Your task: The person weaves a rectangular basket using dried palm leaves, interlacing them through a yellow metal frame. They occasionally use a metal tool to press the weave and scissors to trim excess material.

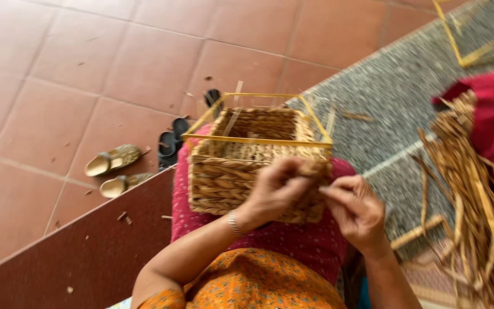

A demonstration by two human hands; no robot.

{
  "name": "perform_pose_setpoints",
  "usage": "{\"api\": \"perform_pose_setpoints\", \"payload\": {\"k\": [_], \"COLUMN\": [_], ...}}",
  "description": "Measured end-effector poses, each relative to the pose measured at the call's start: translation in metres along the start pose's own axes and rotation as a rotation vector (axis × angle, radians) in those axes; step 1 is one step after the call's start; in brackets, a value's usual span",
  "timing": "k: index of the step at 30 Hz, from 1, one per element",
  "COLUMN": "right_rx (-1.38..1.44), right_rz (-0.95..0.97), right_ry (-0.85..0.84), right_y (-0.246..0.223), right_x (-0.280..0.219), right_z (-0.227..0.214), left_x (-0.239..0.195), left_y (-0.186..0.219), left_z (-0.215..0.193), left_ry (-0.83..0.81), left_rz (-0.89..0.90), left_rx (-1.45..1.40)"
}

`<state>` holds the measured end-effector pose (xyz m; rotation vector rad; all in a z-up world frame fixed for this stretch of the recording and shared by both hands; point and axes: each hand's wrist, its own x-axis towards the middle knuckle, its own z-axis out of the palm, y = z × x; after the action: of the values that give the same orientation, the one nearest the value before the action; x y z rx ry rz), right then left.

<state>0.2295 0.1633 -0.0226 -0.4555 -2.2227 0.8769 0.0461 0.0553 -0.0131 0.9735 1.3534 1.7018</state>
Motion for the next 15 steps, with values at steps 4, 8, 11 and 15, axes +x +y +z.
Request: {"api": "perform_pose_setpoints", "payload": {"k": [4,8,11,15], "right_rx": [-0.025,-0.070,-0.117,-0.258], "right_rz": [0.175,-0.105,-0.174,-0.259], "right_ry": [0.089,0.014,-0.062,-0.083], "right_y": [0.006,0.006,0.002,-0.005], "right_x": [-0.001,0.004,0.011,0.022], "right_z": [-0.009,0.001,0.009,0.004], "left_x": [-0.022,-0.039,-0.052,-0.069], "left_y": [0.000,0.001,0.008,0.017], "left_z": [-0.022,-0.033,-0.037,-0.044], "left_ry": [-0.015,-0.044,0.039,0.119], "left_rz": [-0.190,-0.315,-0.295,0.304], "left_rx": [-0.520,-0.513,-0.052,0.007]}}
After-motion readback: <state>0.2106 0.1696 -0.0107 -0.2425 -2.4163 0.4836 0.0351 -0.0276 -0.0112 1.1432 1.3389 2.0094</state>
